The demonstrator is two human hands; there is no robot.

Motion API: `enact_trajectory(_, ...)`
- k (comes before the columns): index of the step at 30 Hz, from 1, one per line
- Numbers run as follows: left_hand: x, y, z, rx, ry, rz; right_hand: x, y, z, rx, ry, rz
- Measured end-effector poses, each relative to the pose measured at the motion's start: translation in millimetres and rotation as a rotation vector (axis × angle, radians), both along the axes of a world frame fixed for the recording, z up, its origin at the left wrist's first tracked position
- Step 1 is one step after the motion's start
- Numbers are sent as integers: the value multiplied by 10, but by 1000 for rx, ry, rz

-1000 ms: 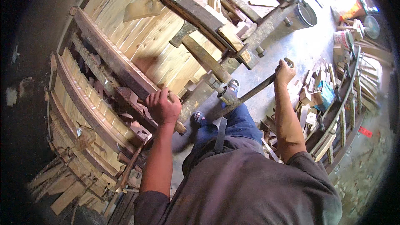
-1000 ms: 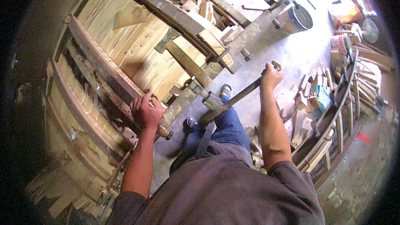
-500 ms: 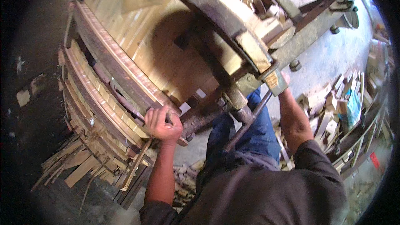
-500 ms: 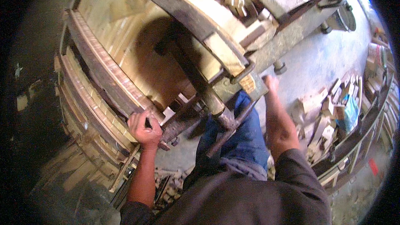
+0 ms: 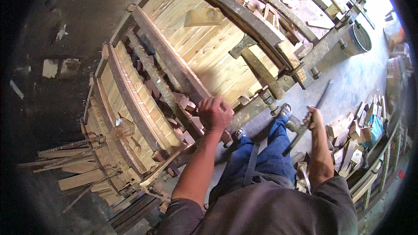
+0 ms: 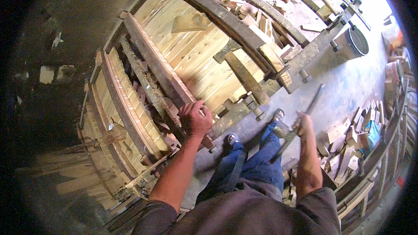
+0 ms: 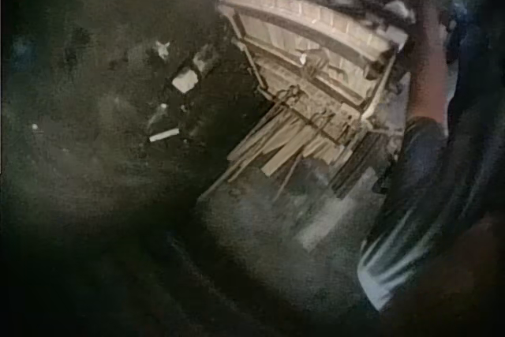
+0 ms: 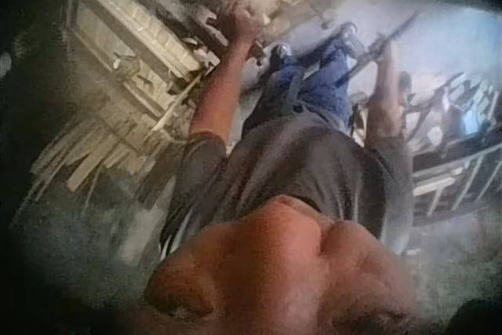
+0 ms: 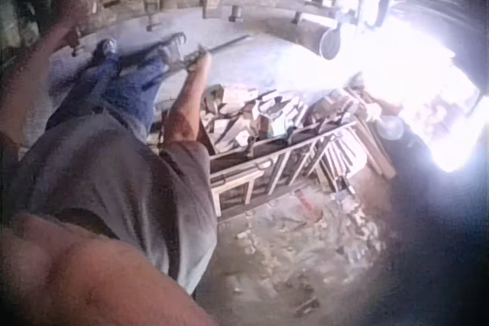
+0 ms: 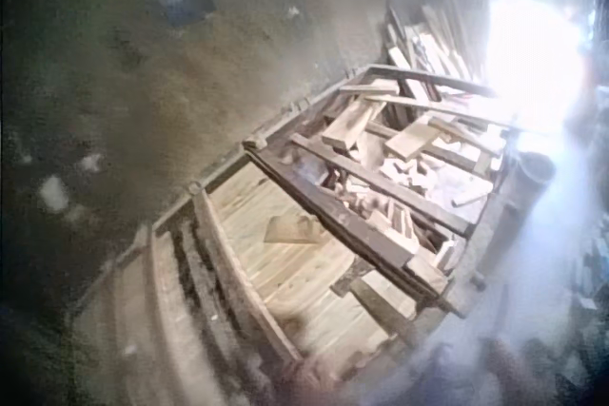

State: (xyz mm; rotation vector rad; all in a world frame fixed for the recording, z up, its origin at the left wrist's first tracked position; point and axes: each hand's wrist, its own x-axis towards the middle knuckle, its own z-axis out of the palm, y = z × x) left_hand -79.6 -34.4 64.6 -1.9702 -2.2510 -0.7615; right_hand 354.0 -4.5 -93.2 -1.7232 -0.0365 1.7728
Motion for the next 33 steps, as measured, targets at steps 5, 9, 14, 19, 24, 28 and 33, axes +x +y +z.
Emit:
enact_trajectory(5,-32,-71,86,92,-155,-56,116,-577,597,357,-210,371)
enact_trajectory(9,113,-218,360,-190,-565,-64,-608,-1148,1254,594,-1163,1412)
enact_trajectory(14,886,-900,751,-950,-468,-647,-936,-1543,1118,914,-1032,1870)
enact_trajectory(19,1047,-1493,182,-1352,-386,-469,-1355,-1355,1325,998,-877,1890)
enact_trajectory(24,1101,-1566,-53,-1301,-403,-330,-1333,-1456,1408,1058,-1098,995)
enact_trajectory(28,1096,-1553,-131,-1217,-407,-329,-1184,-1336,1104,211,-326,113)
enact_trajectory(33,1124,-1636,-226,-1154,-329,-350,-1055,-834,522,-182,391,-180)
